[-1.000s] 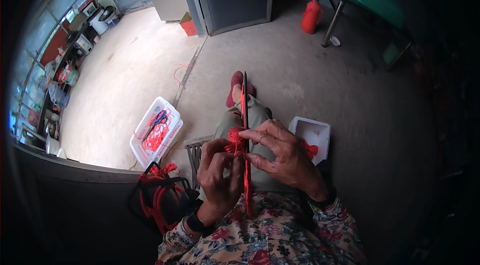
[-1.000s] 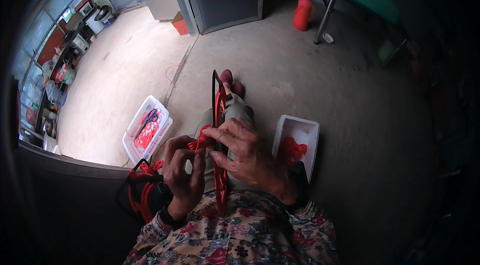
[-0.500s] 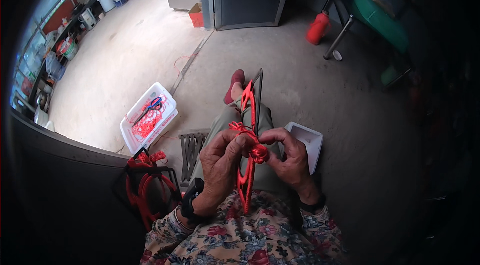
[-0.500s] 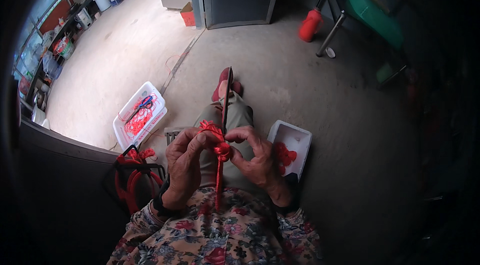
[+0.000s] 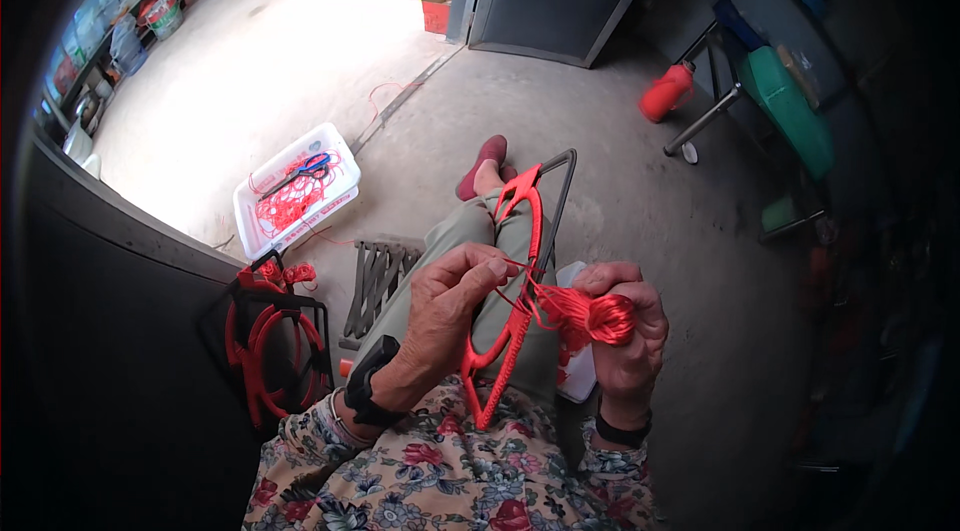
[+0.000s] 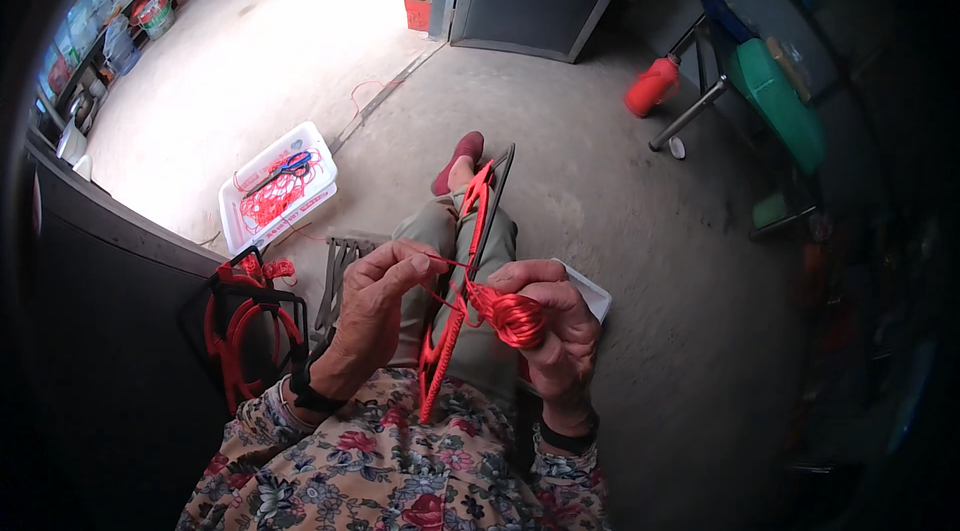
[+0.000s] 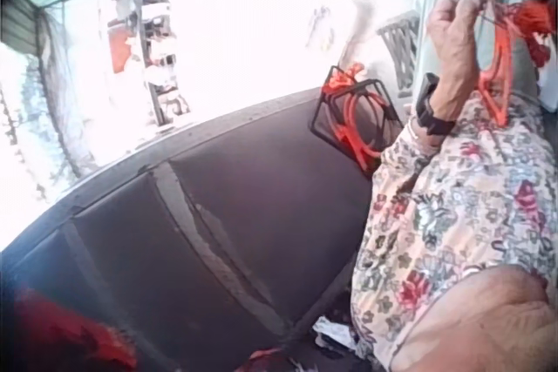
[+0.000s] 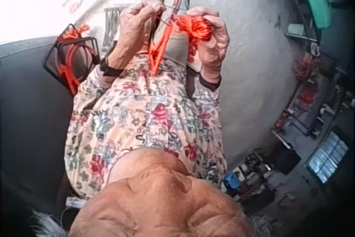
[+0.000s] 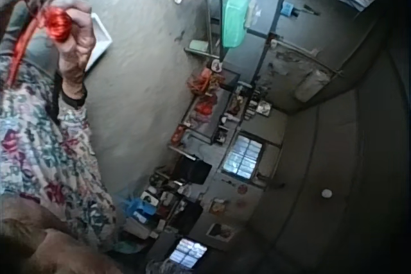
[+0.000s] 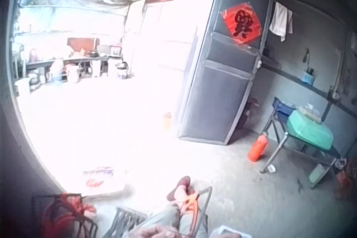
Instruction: Manually wrapping a red decorative cord around a plastic frame component.
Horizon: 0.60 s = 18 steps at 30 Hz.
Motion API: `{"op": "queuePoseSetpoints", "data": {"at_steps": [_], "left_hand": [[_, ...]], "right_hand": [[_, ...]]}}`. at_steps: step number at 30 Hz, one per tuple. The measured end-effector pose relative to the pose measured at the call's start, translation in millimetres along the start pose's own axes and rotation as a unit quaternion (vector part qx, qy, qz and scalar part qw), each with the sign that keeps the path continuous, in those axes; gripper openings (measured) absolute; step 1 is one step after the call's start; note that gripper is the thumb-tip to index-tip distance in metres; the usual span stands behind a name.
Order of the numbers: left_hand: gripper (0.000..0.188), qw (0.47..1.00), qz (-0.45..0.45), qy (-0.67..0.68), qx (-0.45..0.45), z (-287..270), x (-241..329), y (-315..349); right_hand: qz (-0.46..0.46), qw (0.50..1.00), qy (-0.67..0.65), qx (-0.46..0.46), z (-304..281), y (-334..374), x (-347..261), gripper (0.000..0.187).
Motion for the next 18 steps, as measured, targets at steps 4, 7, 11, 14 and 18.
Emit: {"op": "queuePoseSetpoints", "data": {"at_steps": [4,7,11,14,18], "left_hand": [[0.018,1.0,-0.024,-0.008,-0.015,-5.7,-18.7,-2.5],[0.016,0.998,-0.035,0.022,-0.045,-0.3,-25.0,-4.0],[0.016,0.988,0.002,-0.104,-0.113,7.9,-27.6,-11.9],[0.019,0.933,0.17,-0.278,-0.155,14.7,-18.0,-19.2],[0.025,0.97,0.136,-0.133,-0.148,11.6,-29.2,-22.8]], "right_hand": [[0.057,0.966,-0.25,-0.007,-14.4,8.3,22.1,0.025],[0.105,0.912,-0.396,0.026,-19.1,8.8,27.9,0.023],[0.21,0.937,-0.163,0.225,-49.8,10.5,60.6,0.024],[0.234,0.91,-0.277,0.201,-42.3,20.1,61.0,0.027],[0.202,0.926,-0.263,0.177,-22.2,18.4,34.1,0.031]]}}
Point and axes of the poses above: each hand's wrist, its own y-axis away from the middle knuckle, its own z-axis out of the palm, x = y × z, the point moved 5 cm from there along -y, towards the middle knuckle, and after that the axes turned 9 degrees about z, right-handed, at the moved point
